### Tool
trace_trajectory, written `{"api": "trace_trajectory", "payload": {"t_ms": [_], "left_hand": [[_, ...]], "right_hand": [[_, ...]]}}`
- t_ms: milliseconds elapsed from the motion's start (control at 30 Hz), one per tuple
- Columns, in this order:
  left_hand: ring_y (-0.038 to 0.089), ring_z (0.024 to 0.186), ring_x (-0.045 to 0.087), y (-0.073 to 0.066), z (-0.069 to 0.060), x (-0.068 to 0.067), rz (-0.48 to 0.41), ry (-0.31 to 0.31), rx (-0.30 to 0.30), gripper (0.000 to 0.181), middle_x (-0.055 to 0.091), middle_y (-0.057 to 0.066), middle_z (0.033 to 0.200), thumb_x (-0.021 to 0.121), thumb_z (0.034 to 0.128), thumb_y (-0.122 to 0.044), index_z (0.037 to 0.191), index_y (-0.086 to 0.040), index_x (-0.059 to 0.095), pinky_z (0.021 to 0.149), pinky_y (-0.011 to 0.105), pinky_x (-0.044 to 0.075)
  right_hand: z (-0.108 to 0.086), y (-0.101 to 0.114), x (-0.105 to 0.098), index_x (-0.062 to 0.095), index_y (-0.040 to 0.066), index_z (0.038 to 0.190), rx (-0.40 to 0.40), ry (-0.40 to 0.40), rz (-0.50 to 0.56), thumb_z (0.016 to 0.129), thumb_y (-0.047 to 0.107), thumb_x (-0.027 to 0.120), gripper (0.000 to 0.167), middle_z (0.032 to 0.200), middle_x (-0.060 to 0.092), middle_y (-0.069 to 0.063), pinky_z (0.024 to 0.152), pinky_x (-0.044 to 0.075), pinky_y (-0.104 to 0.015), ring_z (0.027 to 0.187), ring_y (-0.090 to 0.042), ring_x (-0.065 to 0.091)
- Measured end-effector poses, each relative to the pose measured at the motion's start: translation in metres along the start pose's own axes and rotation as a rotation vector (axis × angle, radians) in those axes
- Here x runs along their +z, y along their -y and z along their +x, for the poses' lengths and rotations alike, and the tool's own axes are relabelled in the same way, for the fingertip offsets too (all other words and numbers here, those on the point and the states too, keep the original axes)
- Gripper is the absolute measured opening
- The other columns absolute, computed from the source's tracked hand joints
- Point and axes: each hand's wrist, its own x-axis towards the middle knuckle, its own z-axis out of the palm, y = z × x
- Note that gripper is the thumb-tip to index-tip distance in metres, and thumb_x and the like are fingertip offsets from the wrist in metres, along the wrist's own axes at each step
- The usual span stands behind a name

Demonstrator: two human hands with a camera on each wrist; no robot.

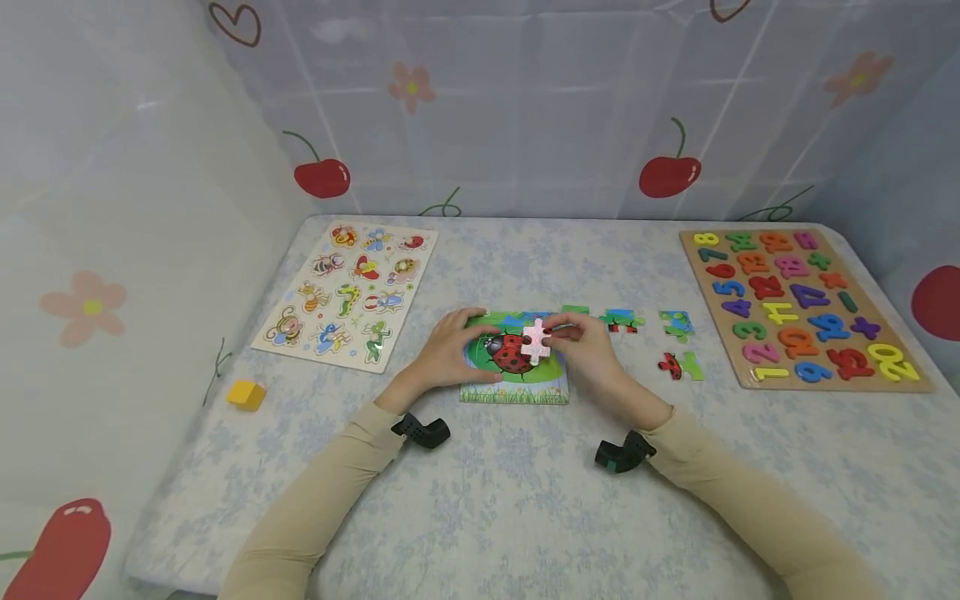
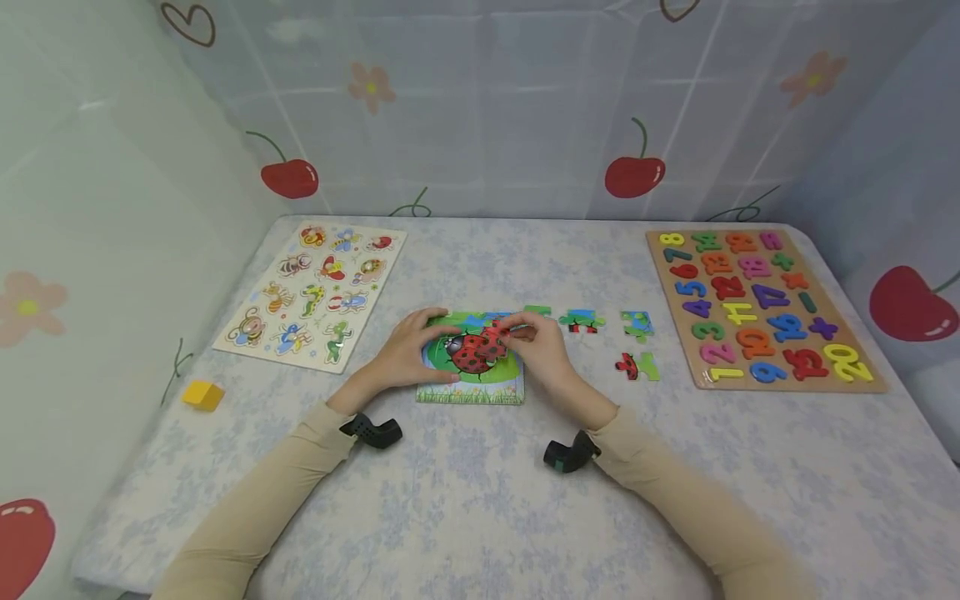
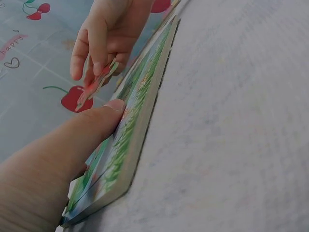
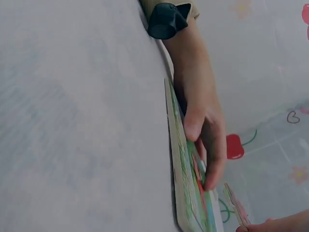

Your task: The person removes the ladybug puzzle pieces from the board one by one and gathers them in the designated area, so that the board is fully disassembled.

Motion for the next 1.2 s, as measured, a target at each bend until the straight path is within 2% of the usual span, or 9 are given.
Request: {"api": "trace_trajectory", "payload": {"t_ms": [167, 333, 433, 533, 600, 667, 767, 933, 1200], "left_hand": [[0.028, 0.142, 0.027, 0.001, 0.000, 0.001, 0.002, -0.001, -0.002, 0.074, 0.033, 0.006, 0.150, 0.078, 0.0674, -0.055, 0.131, -0.026, 0.056, 0.116, 0.055, 0.021], [0.028, 0.142, 0.027, 0.001, 0.000, 0.001, -0.004, 0.003, -0.008, 0.073, 0.033, 0.005, 0.151, 0.079, 0.0672, -0.055, 0.131, -0.026, 0.057, 0.116, 0.054, 0.020], [0.028, 0.142, 0.027, 0.001, -0.001, 0.001, -0.012, 0.007, -0.009, 0.073, 0.033, 0.006, 0.151, 0.079, 0.0670, -0.055, 0.131, -0.026, 0.057, 0.117, 0.055, 0.019], [0.028, 0.143, 0.026, 0.000, -0.002, 0.001, -0.012, 0.009, -0.011, 0.073, 0.032, 0.005, 0.151, 0.079, 0.0671, -0.055, 0.131, -0.027, 0.057, 0.116, 0.055, 0.019], [0.028, 0.142, 0.026, 0.000, -0.002, 0.001, -0.012, 0.009, -0.011, 0.073, 0.032, 0.005, 0.151, 0.079, 0.0673, -0.055, 0.131, -0.027, 0.057, 0.117, 0.055, 0.019], [0.028, 0.142, 0.026, -0.001, -0.001, 0.000, -0.013, 0.009, -0.010, 0.073, 0.032, 0.006, 0.151, 0.079, 0.0673, -0.055, 0.131, -0.026, 0.057, 0.116, 0.055, 0.019], [0.028, 0.142, 0.026, -0.001, 0.000, 0.000, -0.012, 0.006, -0.008, 0.073, 0.032, 0.005, 0.151, 0.079, 0.0673, -0.055, 0.131, -0.026, 0.057, 0.116, 0.055, 0.020], [0.028, 0.142, 0.026, -0.001, 0.001, 0.000, -0.010, 0.006, -0.006, 0.073, 0.032, 0.005, 0.151, 0.079, 0.0676, -0.055, 0.131, -0.027, 0.056, 0.116, 0.055, 0.020], [0.028, 0.142, 0.027, 0.000, 0.000, 0.000, -0.002, 0.003, 0.001, 0.074, 0.033, 0.006, 0.151, 0.079, 0.0678, -0.055, 0.132, -0.026, 0.056, 0.116, 0.055, 0.020]], "right_hand": [[-0.012, -0.007, -0.039, 0.062, -0.006, 0.110, -0.041, -0.049, -0.027, 0.088, 0.003, 0.066, 0.024, 0.103, 0.064, 0.000, 0.075, 0.055, -0.021, 0.088, -0.005, 0.065], [-0.028, -0.014, -0.074, 0.061, -0.008, 0.109, -0.053, -0.105, -0.082, 0.087, 0.005, 0.067, 0.026, 0.093, 0.061, 0.018, 0.071, 0.054, -0.016, 0.082, 0.006, 0.063], [-0.036, -0.016, -0.087, 0.063, -0.005, 0.108, -0.038, -0.123, -0.161, 0.089, 0.006, 0.065, 0.023, 0.095, 0.064, 0.011, 0.066, 0.052, -0.015, 0.079, 0.010, 0.062], [-0.042, -0.018, -0.094, 0.064, -0.004, 0.108, -0.047, -0.133, -0.240, 0.089, 0.004, 0.064, 0.020, 0.100, 0.067, -0.008, 0.059, 0.050, -0.016, 0.078, 0.010, 0.063], [-0.044, -0.020, -0.097, 0.064, -0.005, 0.107, -0.067, -0.141, -0.273, 0.088, 0.000, 0.064, 0.020, 0.103, 0.065, -0.019, 0.059, 0.049, -0.015, 0.079, 0.006, 0.064], [-0.044, -0.023, -0.097, 0.065, -0.005, 0.105, -0.088, -0.148, -0.303, 0.087, -0.001, 0.064, 0.019, 0.103, 0.064, -0.025, 0.062, 0.049, -0.013, 0.079, 0.003, 0.064], [-0.042, -0.027, -0.098, 0.066, -0.006, 0.102, -0.119, -0.166, -0.333, 0.085, -0.004, 0.065, 0.017, 0.099, 0.065, -0.025, 0.066, 0.049, -0.009, 0.077, 0.003, 0.060], [-0.042, -0.031, -0.098, 0.066, -0.007, 0.101, -0.132, -0.172, -0.345, 0.083, -0.007, 0.065, 0.019, 0.098, 0.064, -0.025, 0.063, 0.048, -0.009, 0.074, 0.008, 0.055], [-0.041, -0.019, -0.088, 0.066, -0.004, 0.107, -0.038, -0.130, -0.342, 0.090, 0.006, 0.062, 0.019, 0.105, 0.065, -0.024, 0.062, 0.050, -0.016, 0.075, 0.010, 0.053]]}}
